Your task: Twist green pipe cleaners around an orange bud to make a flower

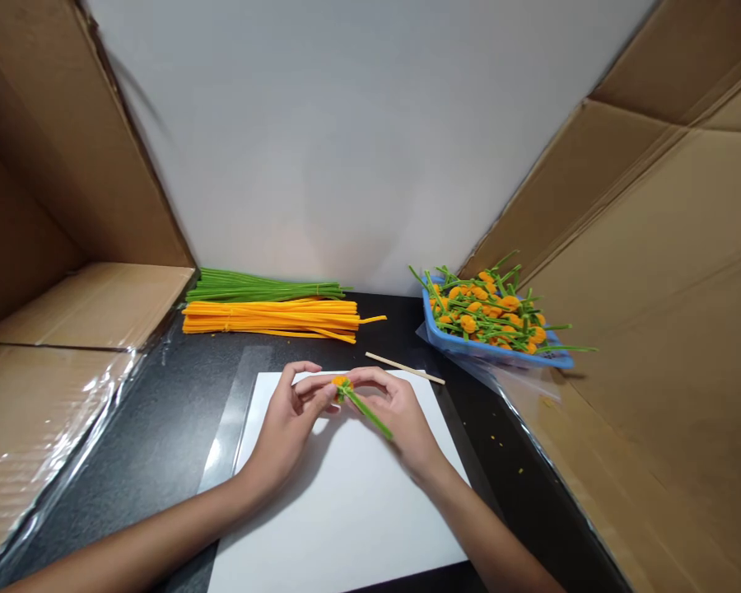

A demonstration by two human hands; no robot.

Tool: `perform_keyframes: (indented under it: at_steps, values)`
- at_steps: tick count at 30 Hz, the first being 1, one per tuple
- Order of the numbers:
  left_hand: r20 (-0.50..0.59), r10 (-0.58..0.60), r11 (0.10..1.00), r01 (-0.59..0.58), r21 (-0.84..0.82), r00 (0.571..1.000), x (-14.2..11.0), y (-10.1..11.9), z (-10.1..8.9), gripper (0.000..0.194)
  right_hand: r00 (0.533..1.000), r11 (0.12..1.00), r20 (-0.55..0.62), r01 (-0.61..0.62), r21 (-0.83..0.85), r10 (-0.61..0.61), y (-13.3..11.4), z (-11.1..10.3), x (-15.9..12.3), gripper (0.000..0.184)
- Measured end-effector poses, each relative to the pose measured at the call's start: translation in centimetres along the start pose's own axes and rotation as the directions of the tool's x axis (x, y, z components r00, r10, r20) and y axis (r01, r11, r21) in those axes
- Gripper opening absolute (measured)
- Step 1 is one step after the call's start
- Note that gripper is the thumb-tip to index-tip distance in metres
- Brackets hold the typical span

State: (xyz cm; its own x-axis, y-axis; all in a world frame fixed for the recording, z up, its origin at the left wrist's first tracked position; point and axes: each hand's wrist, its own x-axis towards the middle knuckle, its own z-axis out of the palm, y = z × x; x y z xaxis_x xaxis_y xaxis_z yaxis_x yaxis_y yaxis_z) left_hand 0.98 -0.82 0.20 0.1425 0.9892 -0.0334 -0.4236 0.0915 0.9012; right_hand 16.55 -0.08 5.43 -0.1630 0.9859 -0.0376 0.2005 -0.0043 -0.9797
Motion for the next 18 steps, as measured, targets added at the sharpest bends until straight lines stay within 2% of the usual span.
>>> perform_keyframes:
  at_steps: [2, 4, 5, 6, 7, 8, 10, 11, 12, 14, 15, 16, 18]
  values:
    - [-0.029, -0.006, 1.000, 0.007, 0.014, 1.000, 0.1, 0.0, 0.0, 0.037, 0.996, 0.998, -0.067, 0.056, 0.004, -0.055, -0.8, -1.1, 0.2, 0.025]
    - [-0.040, -0.014, 0.999, 0.015, 0.031, 0.999, 0.1, -0.1, 0.0, 0.037, 0.959, 0.984, -0.226, 0.156, -0.087, -0.172, -2.1, -3.4, 0.6, 0.026]
    - [-0.034, -0.019, 0.999, 0.020, 0.040, 0.999, 0.2, -0.2, 0.0, 0.038, 0.905, 0.961, -0.337, 0.205, -0.186, -0.259, -3.0, -5.1, 0.9, 0.025]
    - [-0.026, -0.023, 0.999, 0.024, 0.048, 0.999, 0.2, -0.3, -0.1, 0.038, 0.813, 0.910, -0.443, 0.236, -0.342, -0.377, -3.9, -7.0, 1.3, 0.025]
    - [-0.019, -0.027, 0.998, 0.028, 0.057, 0.999, 0.2, -0.4, -0.1, 0.038, 0.703, 0.828, -0.508, 0.211, -0.520, -0.498, -4.9, -9.2, 1.8, 0.024]
    - [-0.014, -0.028, 0.997, 0.029, 0.070, 1.000, 0.3, -0.6, -0.2, 0.038, 0.601, 0.726, -0.523, 0.144, -0.673, -0.604, -5.9, -11.6, 2.4, 0.024]
    - [-0.005, -0.027, 0.995, 0.027, 0.101, 1.000, 0.3, -0.8, -0.3, 0.038, 0.467, 0.559, -0.502, -0.021, -0.829, -0.728, -7.6, -16.5, 3.7, 0.025]
    - [0.001, -0.026, 0.993, 0.026, 0.115, 1.000, 0.3, -1.0, -0.3, 0.038, 0.428, 0.513, -0.498, -0.089, -0.854, -0.754, -8.3, -18.8, 4.3, 0.025]
    - [0.006, -0.025, 0.992, 0.024, 0.126, 1.000, 0.2, -1.1, -0.4, 0.039, 0.442, 0.484, -0.506, -0.173, -0.858, -0.741, -8.9, -20.9, 4.9, 0.025]
    - [0.014, -0.019, 0.989, 0.017, 0.144, 1.000, 0.2, -1.3, -0.4, 0.039, 0.592, 0.498, -0.565, -0.296, -0.815, -0.574, -9.6, -24.1, 5.3, 0.030]
    - [0.015, -0.012, 0.988, 0.010, 0.154, 1.000, 0.2, -1.3, -0.5, 0.039, 0.613, 0.546, -0.591, -0.291, -0.786, -0.524, -9.8, -25.0, 5.1, 0.033]
    - [0.020, 0.000, 0.985, -0.004, 0.170, 1.000, 0.3, -1.2, -0.5, 0.039, 0.584, 0.604, -0.622, -0.262, -0.753, -0.522, -9.7, -25.4, 4.6, 0.034]
    - [0.034, 0.050, 0.971, -0.057, 0.234, 0.998, 0.9, -0.7, -0.9, 0.038, 0.472, 0.661, -0.651, -0.174, -0.730, -0.594, -9.0, -25.1, 2.5, 0.032]
